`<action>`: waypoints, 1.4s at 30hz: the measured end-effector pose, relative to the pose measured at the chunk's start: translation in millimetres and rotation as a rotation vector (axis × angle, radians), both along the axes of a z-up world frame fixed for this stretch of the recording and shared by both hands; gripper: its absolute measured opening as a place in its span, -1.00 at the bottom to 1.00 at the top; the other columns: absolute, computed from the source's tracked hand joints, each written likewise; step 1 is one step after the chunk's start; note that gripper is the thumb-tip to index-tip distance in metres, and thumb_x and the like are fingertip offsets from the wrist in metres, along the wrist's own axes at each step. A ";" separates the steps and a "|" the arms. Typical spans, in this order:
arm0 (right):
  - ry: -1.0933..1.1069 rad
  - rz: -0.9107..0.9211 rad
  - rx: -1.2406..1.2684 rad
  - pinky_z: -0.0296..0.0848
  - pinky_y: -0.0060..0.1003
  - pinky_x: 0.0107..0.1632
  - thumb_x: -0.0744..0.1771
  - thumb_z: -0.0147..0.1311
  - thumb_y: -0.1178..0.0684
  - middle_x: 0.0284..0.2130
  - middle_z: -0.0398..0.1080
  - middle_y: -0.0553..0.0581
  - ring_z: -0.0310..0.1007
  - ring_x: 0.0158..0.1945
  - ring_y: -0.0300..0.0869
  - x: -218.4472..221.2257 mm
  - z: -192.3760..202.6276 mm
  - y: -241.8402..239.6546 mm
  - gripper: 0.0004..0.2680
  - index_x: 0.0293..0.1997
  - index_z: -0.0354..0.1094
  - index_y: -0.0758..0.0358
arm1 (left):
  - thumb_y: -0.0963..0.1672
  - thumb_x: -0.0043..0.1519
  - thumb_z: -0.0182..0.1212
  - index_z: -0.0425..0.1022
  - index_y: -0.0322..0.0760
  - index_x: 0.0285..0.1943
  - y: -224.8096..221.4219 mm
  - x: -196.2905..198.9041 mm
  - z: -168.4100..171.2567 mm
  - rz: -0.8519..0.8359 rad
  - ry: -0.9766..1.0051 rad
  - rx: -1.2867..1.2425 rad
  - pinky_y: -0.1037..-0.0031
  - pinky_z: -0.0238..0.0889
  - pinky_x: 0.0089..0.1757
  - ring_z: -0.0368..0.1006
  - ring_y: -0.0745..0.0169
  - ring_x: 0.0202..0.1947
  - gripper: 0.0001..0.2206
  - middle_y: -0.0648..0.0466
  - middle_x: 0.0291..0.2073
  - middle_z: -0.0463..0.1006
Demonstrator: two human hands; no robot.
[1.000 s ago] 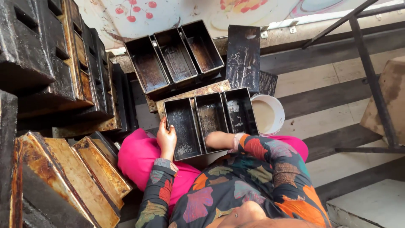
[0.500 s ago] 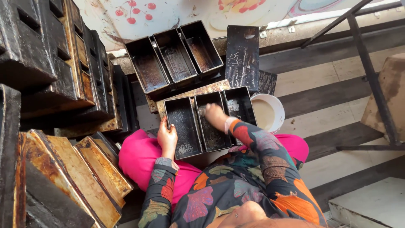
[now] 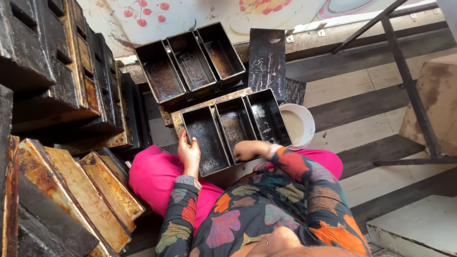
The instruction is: Greasing metal bread baking tins with oil using a cloth.
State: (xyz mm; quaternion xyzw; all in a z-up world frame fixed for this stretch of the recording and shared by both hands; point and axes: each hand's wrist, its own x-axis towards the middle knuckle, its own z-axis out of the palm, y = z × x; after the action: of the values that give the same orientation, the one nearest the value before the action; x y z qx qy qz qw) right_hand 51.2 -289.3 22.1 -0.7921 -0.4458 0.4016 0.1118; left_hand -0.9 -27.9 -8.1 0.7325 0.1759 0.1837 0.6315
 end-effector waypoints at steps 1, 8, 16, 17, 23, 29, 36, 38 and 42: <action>0.074 -0.013 0.059 0.50 -0.06 -0.15 0.20 0.12 0.17 -0.29 0.55 0.35 0.55 -0.20 0.16 3.6 16.6 -7.0 -0.81 -0.17 0.55 0.35 | -0.28 0.26 0.16 0.32 -0.46 0.33 -4.2 -0.2 -2.5 0.008 -0.016 -0.032 0.49 0.30 0.11 0.56 0.15 0.07 -0.59 -0.16 0.09 0.61; 0.604 -0.681 0.453 0.55 -0.25 0.05 0.37 0.03 0.18 -0.09 0.59 0.19 0.61 -0.04 -0.12 20.8 115.8 -113.8 -0.79 0.11 0.44 0.34 | -0.32 0.14 0.22 0.35 -0.52 0.25 -36.2 -0.8 5.0 0.201 -0.205 0.135 0.18 0.05 0.31 0.14 -0.23 0.44 -0.55 -0.40 0.40 0.22; 0.684 -1.758 1.420 0.49 -0.02 -0.05 0.39 -0.16 -0.30 -0.15 0.49 0.15 0.45 -0.02 -0.02 17.6 60.8 -254.7 -0.62 -0.13 0.39 0.25 | -0.32 0.23 0.15 0.15 -0.54 0.33 -65.4 1.0 -29.5 0.214 -0.159 0.086 0.16 -0.13 0.39 -0.02 -0.23 0.52 -0.54 -0.41 0.49 0.05; 0.675 -1.769 1.428 0.49 -0.02 -0.05 0.39 -0.16 -0.30 -0.15 0.49 0.15 0.45 -0.02 -0.02 21.2 39.1 -260.0 -0.62 -0.13 0.39 0.25 | -0.32 0.23 0.15 0.15 -0.54 0.33 -63.5 1.9 -29.6 0.199 -0.160 0.084 0.16 -0.13 0.39 -0.02 -0.23 0.52 -0.54 -0.41 0.49 0.05; 0.542 -2.227 1.110 0.48 -0.21 -0.33 0.32 0.13 0.09 -0.34 0.44 0.17 0.44 -0.36 -0.05 44.3 -169.7 -303.8 -0.93 -0.23 0.42 0.24 | -0.29 0.27 0.05 0.11 -0.47 0.37 -62.8 -0.5 6.1 0.130 0.027 -0.077 0.32 0.20 0.24 0.38 -0.02 0.21 -0.54 -0.25 0.23 0.38; -0.613 -1.607 0.215 0.49 0.03 -0.19 0.23 0.23 0.09 -0.35 0.51 0.39 0.52 -0.25 0.21 30.2 -230.3 -276.0 -0.78 -0.10 0.45 0.30 | -0.37 0.20 0.09 0.12 -0.53 0.36 -58.6 -2.9 6.2 0.125 -0.101 0.323 0.25 0.13 0.26 0.33 -0.12 0.24 -0.49 -0.32 0.20 0.33; -0.192 -1.170 -0.256 0.50 0.02 -0.10 0.14 0.14 0.20 -0.28 0.52 0.38 0.56 -0.14 0.21 33.7 -241.2 -247.1 -0.79 -0.22 0.56 0.24 | -0.36 0.24 -0.01 0.04 -0.50 0.39 -50.3 -3.3 -3.5 0.101 -0.023 0.060 0.31 0.10 0.30 0.33 -0.04 0.29 -0.50 -0.29 0.26 0.33; -0.072 -1.117 -0.258 0.51 -0.01 -0.11 0.15 0.13 0.21 -0.30 0.55 0.38 0.59 -0.17 0.18 37.0 -272.2 -252.8 -0.78 -0.21 0.58 0.23 | -0.36 0.25 -0.02 0.03 -0.50 0.40 -49.8 -6.0 -0.1 0.087 -0.023 0.036 0.31 0.07 0.31 0.31 -0.05 0.31 -0.50 -0.30 0.28 0.32; 0.319 -1.730 0.392 0.38 -0.06 -0.36 0.34 0.05 0.01 -0.48 0.42 0.16 0.42 -0.44 -0.10 44.2 -270.8 -265.4 -0.83 -0.21 0.51 0.27 | -0.37 0.24 -0.01 0.03 -0.52 0.38 -53.8 -4.9 5.7 0.082 -0.047 0.083 0.29 0.05 0.31 0.29 -0.07 0.32 -0.51 -0.31 0.29 0.30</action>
State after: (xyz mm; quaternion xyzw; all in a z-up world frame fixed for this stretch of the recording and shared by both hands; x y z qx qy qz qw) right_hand 95.4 -554.8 -248.7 -0.7522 0.2666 0.1990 0.5688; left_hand -5.8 -81.6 -2.4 0.7458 0.1829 0.2337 0.5964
